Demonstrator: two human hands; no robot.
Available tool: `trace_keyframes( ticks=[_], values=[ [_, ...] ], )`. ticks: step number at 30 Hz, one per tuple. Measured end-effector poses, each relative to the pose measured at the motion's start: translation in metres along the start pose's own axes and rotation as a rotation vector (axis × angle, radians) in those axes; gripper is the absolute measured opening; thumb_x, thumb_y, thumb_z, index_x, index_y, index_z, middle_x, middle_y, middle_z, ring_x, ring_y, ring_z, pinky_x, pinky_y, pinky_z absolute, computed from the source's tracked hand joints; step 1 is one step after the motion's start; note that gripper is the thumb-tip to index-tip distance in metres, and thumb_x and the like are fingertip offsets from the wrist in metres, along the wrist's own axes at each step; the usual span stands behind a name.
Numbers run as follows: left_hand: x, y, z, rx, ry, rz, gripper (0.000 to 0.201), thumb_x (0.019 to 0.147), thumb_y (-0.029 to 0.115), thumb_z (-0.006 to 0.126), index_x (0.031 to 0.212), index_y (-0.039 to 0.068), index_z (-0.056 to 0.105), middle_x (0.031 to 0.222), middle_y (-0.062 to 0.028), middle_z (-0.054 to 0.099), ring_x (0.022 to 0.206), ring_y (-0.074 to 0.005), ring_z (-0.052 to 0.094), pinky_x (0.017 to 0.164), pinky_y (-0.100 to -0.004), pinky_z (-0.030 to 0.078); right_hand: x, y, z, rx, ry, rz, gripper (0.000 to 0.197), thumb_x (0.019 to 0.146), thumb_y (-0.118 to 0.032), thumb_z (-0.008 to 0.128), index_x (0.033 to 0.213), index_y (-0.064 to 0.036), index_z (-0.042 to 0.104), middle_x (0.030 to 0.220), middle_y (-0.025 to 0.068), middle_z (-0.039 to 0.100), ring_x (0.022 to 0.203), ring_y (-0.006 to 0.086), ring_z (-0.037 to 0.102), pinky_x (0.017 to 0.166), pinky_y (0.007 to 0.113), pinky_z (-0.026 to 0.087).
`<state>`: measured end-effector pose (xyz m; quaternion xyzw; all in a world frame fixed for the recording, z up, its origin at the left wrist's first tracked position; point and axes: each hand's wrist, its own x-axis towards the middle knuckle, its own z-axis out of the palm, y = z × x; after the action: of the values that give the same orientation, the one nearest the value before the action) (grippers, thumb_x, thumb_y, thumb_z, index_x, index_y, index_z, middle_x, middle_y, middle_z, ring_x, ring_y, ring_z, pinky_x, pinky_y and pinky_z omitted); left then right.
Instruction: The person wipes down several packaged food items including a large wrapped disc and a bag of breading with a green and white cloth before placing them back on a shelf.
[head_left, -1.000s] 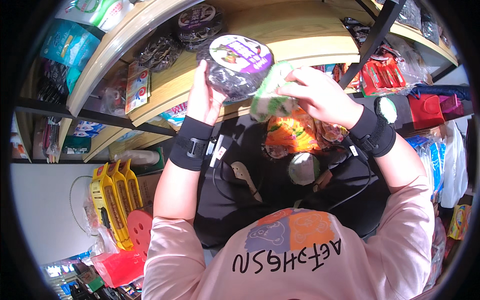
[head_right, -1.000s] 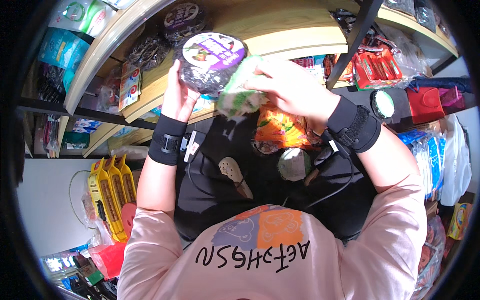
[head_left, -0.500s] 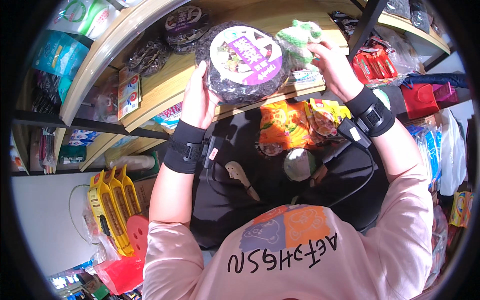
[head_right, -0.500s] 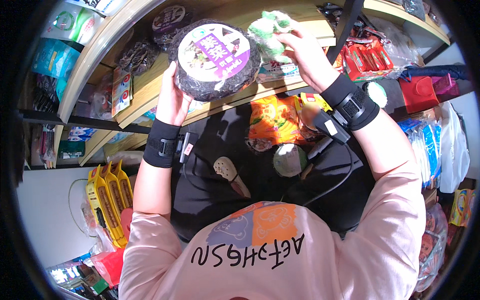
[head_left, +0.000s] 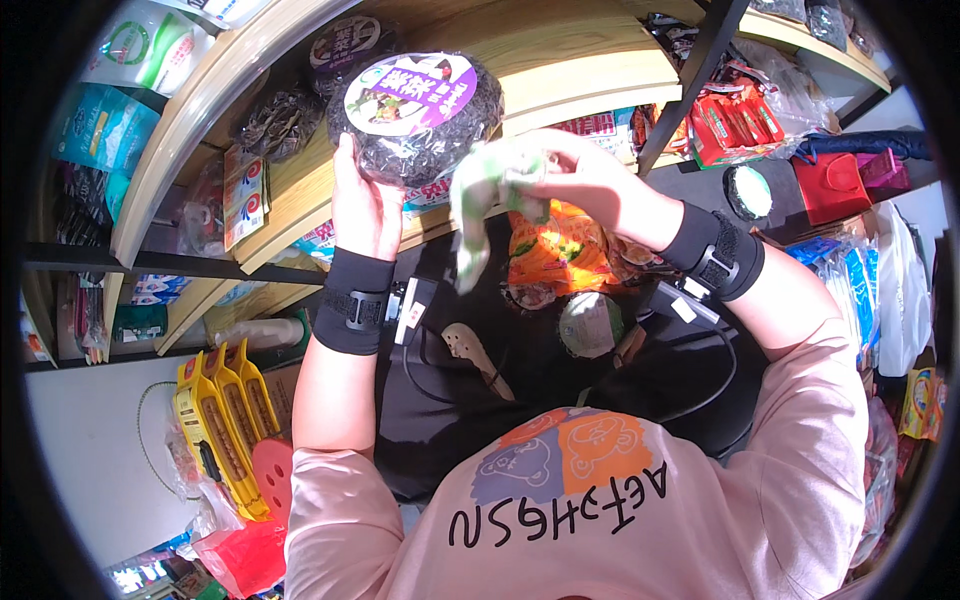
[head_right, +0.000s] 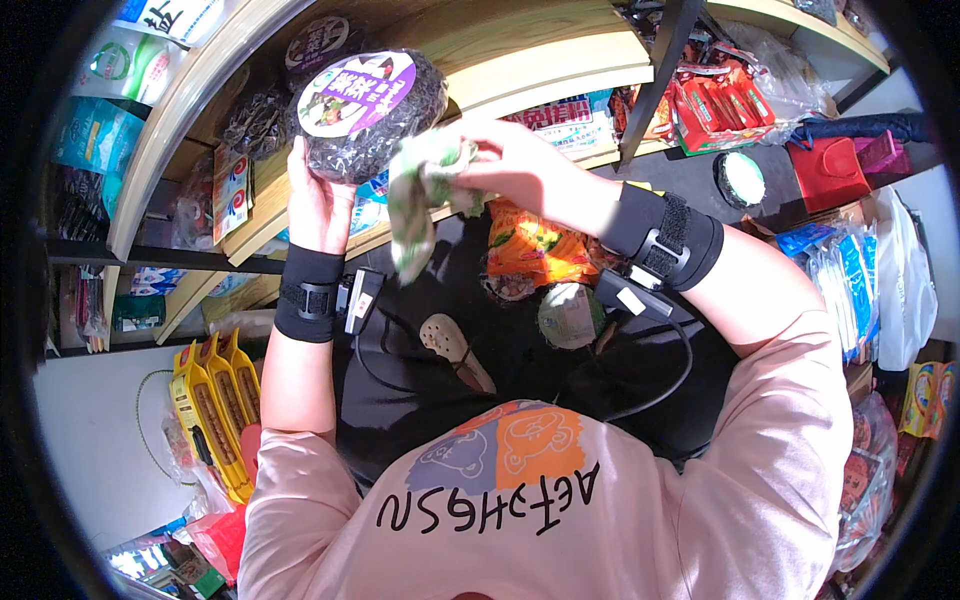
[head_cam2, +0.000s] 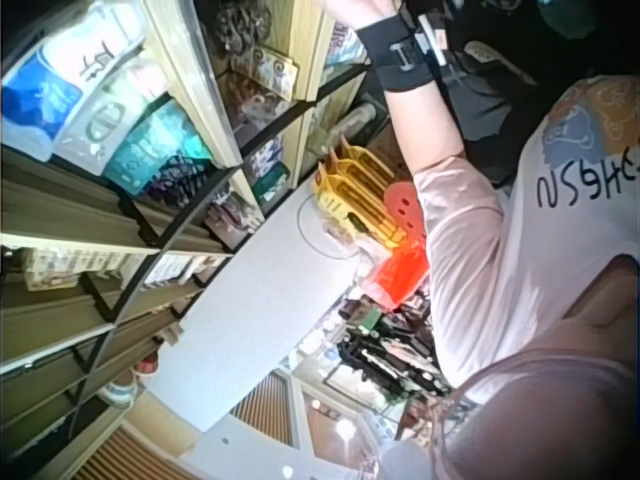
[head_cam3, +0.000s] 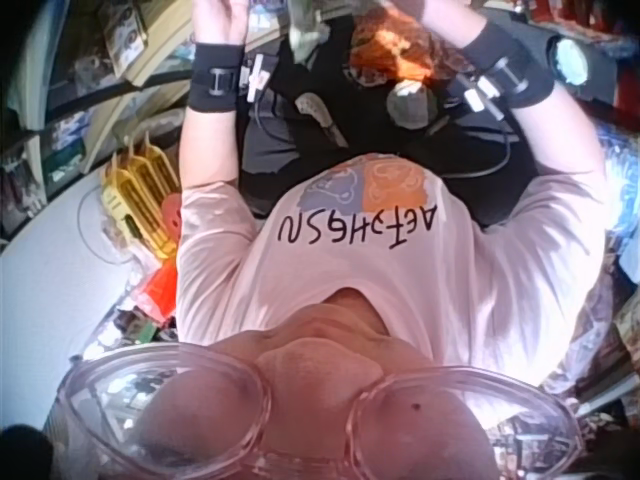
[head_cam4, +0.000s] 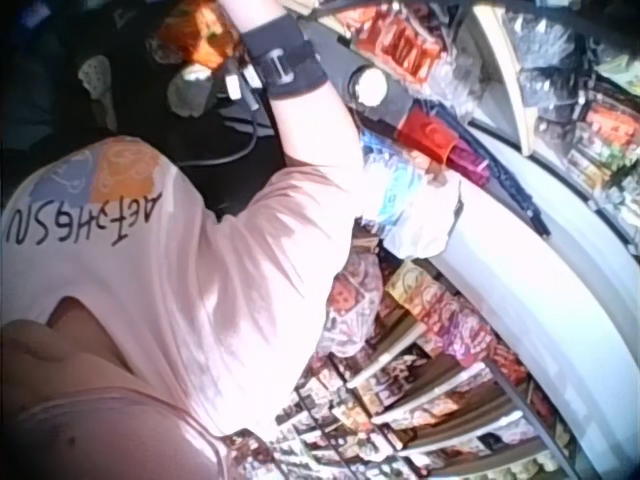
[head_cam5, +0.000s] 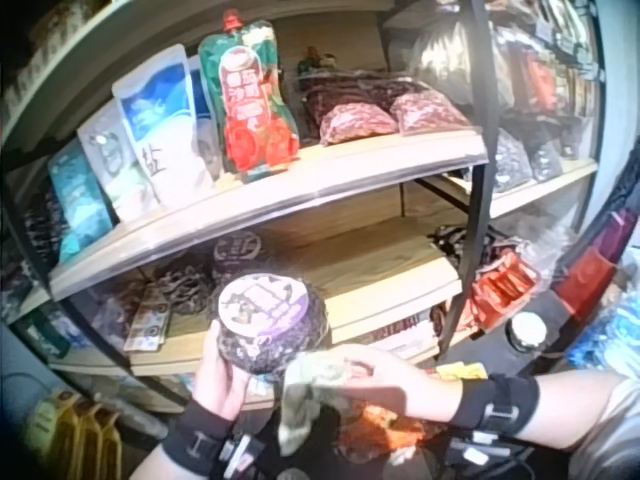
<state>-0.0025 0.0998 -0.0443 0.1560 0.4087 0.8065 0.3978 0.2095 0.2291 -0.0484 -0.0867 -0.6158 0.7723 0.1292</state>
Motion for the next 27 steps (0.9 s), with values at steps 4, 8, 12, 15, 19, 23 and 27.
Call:
trace_keyframes(
  ticks=[4, 8, 12, 15, 19, 23, 27],
  values=[
    [0.001, 0.004, -0.01, 0.046, 0.049, -0.006, 0.043, 0.099, 0.037, 0.041, 0.128, 0.006, 0.046, 0.124, -0.0091, 0.056, 0.109, -0.0181, 0.057, 0.088, -0.0317, 0.05, 0.005, -0.004, -0.017, -0.435, 0.15, -0.136, 0.041, 0.087, -0.018, 0.059, 0.125, -0.003, 0.054, 0.104, 0.0062, 0.062, 0.095, 0.0135, 0.058, 0.084, 0.028, 0.047],
    [0.001, 0.007, -0.008, 0.01, 0.08, -0.041, 0.043, 0.098, 0.039, 0.043, 0.128, 0.007, 0.046, 0.122, -0.0085, 0.057, 0.105, -0.0173, 0.058, 0.08, -0.0298, 0.053, 0.018, -0.023, -0.075, -0.51, 0.377, -0.371, 0.04, 0.089, -0.016, 0.055, 0.127, -0.0045, 0.052, 0.114, 0.0034, 0.06, 0.1, 0.0103, 0.054, 0.087, 0.025, 0.043],
    [0.004, 0.001, -0.011, -0.013, -0.026, -0.112, 0.045, 0.097, 0.037, 0.046, 0.127, 0.005, 0.048, 0.126, -0.0108, 0.056, 0.111, -0.0221, 0.057, 0.095, -0.0387, 0.048, 0.026, -0.008, -0.142, -1.343, 0.808, -0.545, 0.036, 0.084, -0.004, 0.058, 0.119, -0.006, 0.055, 0.103, 0.0114, 0.057, 0.096, 0.0249, 0.057, 0.085, 0.033, 0.046],
    [0.002, -0.003, 0.004, -0.044, -0.014, -0.163, 0.045, 0.097, 0.037, 0.046, 0.128, 0.005, 0.048, 0.127, -0.0108, 0.056, 0.112, -0.0228, 0.056, 0.096, -0.04, 0.047, 0.02, 0.022, -0.194, -1.666, 0.581, -0.495, 0.038, 0.077, 0.001, 0.054, 0.114, -0.0099, 0.054, 0.098, 0.0168, 0.053, 0.095, 0.036, 0.056, 0.081, 0.041, 0.047],
    [0.004, 0.0, -0.007, -0.04, 0.012, -0.164, 0.046, 0.096, 0.038, 0.044, 0.127, 0.005, 0.048, 0.126, -0.0105, 0.056, 0.112, -0.0234, 0.056, 0.097, -0.0421, 0.046, 0.03, 0.023, -0.165, -1.802, 0.565, -0.442, 0.049, 0.077, -0.002, 0.057, 0.124, -0.0132, 0.049, 0.113, 0.0169, 0.05, 0.099, 0.0371, 0.054, 0.08, 0.043, 0.047],
    [0.013, -0.012, -0.01, -0.079, -0.038, -0.188, 0.043, 0.097, 0.037, 0.045, 0.124, 0.004, 0.049, 0.122, -0.0109, 0.058, 0.11, -0.0226, 0.057, 0.096, -0.0396, 0.046, 0.027, 0.008, -0.112, -1.577, 0.477, -0.538, 0.05, 0.085, -0.013, 0.058, 0.133, -0.0101, 0.045, 0.126, 0.019, 0.047, 0.111, 0.0344, 0.051, 0.093, 0.04, 0.043],
    [0.022, -0.008, -0.03, 0.0, -0.097, -0.206, 0.037, 0.098, 0.032, 0.044, 0.124, 0.006, 0.048, 0.112, -0.0073, 0.062, 0.099, -0.0156, 0.062, 0.082, -0.0335, 0.054, 0.026, 0.012, -0.039, -0.58, 0.238, -0.153, 0.066, 0.092, -0.02, 0.056, 0.147, -0.0108, 0.022, 0.145, 0.0162, 0.032, 0.122, 0.0201, 0.043, 0.098, 0.035, 0.04]
  ],
)
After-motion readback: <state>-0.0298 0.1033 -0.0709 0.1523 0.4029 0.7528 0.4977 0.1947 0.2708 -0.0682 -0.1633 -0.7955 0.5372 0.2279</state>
